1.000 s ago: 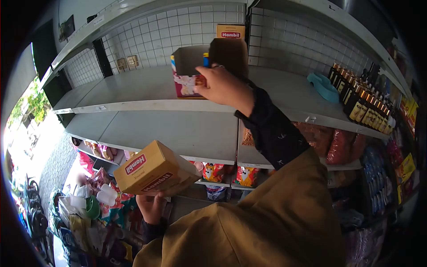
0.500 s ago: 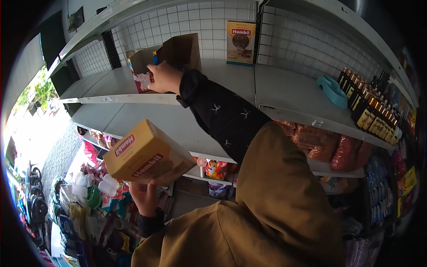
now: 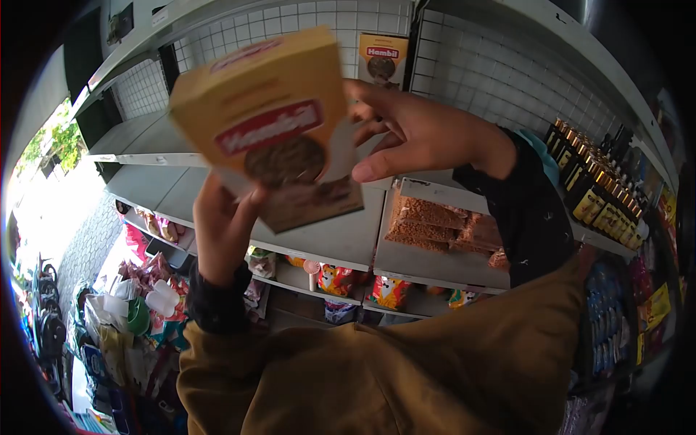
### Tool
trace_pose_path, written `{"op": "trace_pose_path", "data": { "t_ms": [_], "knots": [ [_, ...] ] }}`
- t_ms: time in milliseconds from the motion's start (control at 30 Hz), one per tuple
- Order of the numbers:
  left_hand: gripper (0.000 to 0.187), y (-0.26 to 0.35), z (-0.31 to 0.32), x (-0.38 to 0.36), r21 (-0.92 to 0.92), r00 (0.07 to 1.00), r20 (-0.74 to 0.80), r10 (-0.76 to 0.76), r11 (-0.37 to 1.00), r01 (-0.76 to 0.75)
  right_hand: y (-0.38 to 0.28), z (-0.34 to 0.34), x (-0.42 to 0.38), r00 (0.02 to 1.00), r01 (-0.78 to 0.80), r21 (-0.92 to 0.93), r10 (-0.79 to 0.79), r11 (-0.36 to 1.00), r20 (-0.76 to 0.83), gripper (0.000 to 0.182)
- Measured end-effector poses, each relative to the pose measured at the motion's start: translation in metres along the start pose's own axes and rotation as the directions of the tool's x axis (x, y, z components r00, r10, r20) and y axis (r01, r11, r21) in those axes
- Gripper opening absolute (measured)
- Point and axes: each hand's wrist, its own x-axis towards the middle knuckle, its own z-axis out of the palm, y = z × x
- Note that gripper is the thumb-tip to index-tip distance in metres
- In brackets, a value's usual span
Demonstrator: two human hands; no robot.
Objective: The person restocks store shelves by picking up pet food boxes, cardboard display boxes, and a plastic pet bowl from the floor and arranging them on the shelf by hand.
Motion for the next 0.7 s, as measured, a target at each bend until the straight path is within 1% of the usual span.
{"op": "trace_pose_path", "data": {
  "t_ms": [33,67,100,133,200,233,300,333,367,433,467,567,600,633,700],
  "knots": [
    [0.036,0.002,0.011,0.014,-0.008,1.000,0.004,0.001,1.000,-0.001,-0.002,-0.004,-0.007,0.998,-0.043,-0.080,0.039,0.996,-0.049,0.059],
    [0.034,0.004,0.022,0.029,0.007,0.997,0.073,0.029,1.000,-0.030,-0.003,-0.007,-0.012,0.992,-0.090,-0.157,0.074,0.984,-0.101,0.063],
    [0.033,0.004,0.031,0.043,0.021,0.988,0.140,0.060,0.998,-0.063,-0.001,-0.012,-0.017,0.991,-0.094,-0.161,0.078,0.983,-0.105,0.063],
    [0.033,0.001,0.040,0.056,0.016,0.988,0.143,0.065,0.998,-0.068,0.003,-0.019,-0.021,0.980,-0.109,-0.141,0.083,0.984,-0.183,0.067],
    [0.035,-0.012,0.056,0.082,-0.065,0.971,0.214,0.102,0.994,-0.090,0.015,-0.035,-0.027,0.937,-0.133,-0.097,0.094,0.986,-0.336,0.075],
    [0.035,-0.019,0.065,0.094,-0.069,0.971,0.214,0.107,0.993,-0.094,0.025,-0.043,-0.029,0.936,-0.135,-0.101,0.093,0.986,-0.338,0.075],
    [0.042,-0.038,0.079,0.115,-0.056,0.941,0.274,0.200,0.980,-0.193,0.052,-0.058,-0.028,0.914,-0.066,-0.310,-0.067,0.949,-0.401,0.072],
    [0.042,-0.049,0.085,0.125,-0.056,0.941,0.271,0.203,0.979,-0.195,0.063,-0.064,-0.028,0.896,-0.035,-0.411,-0.153,0.911,-0.416,0.071],
    [0.046,-0.060,0.090,0.135,-0.094,0.939,0.283,0.195,0.980,-0.175,0.069,-0.068,-0.026,0.897,-0.033,-0.413,-0.154,0.910,-0.413,0.071],
    [0.054,-0.078,0.098,0.145,-0.167,0.936,0.304,0.179,0.977,-0.133,0.077,-0.075,-0.021,0.894,-0.182,-0.234,0.061,0.955,-0.444,0.070],
    [0.054,-0.085,0.101,0.145,-0.164,0.938,0.299,0.179,0.977,-0.134,0.083,-0.078,-0.018,0.881,-0.255,-0.141,0.169,0.957,-0.442,0.069],
    [0.064,-0.103,0.103,0.142,0.115,0.978,0.184,0.098,0.986,-0.120,0.114,-0.089,-0.001,0.870,-0.275,-0.160,0.174,0.948,-0.461,0.067],
    [0.064,-0.110,0.102,0.139,0.120,0.979,0.178,0.100,0.985,-0.122,0.125,-0.094,0.005,0.863,-0.288,-0.170,0.178,0.942,-0.474,0.066],
    [0.064,-0.119,0.101,0.133,0.237,0.978,0.201,0.052,0.966,-0.100,0.135,-0.100,0.012,0.866,-0.281,-0.172,0.173,0.944,-0.469,0.066],
    [0.064,-0.129,0.097,0.122,0.461,0.971,0.231,-0.055,0.885,-0.059,0.154,-0.112,0.024,0.858,-0.289,-0.122,0.200,0.949,-0.473,0.065]
  ]
}}
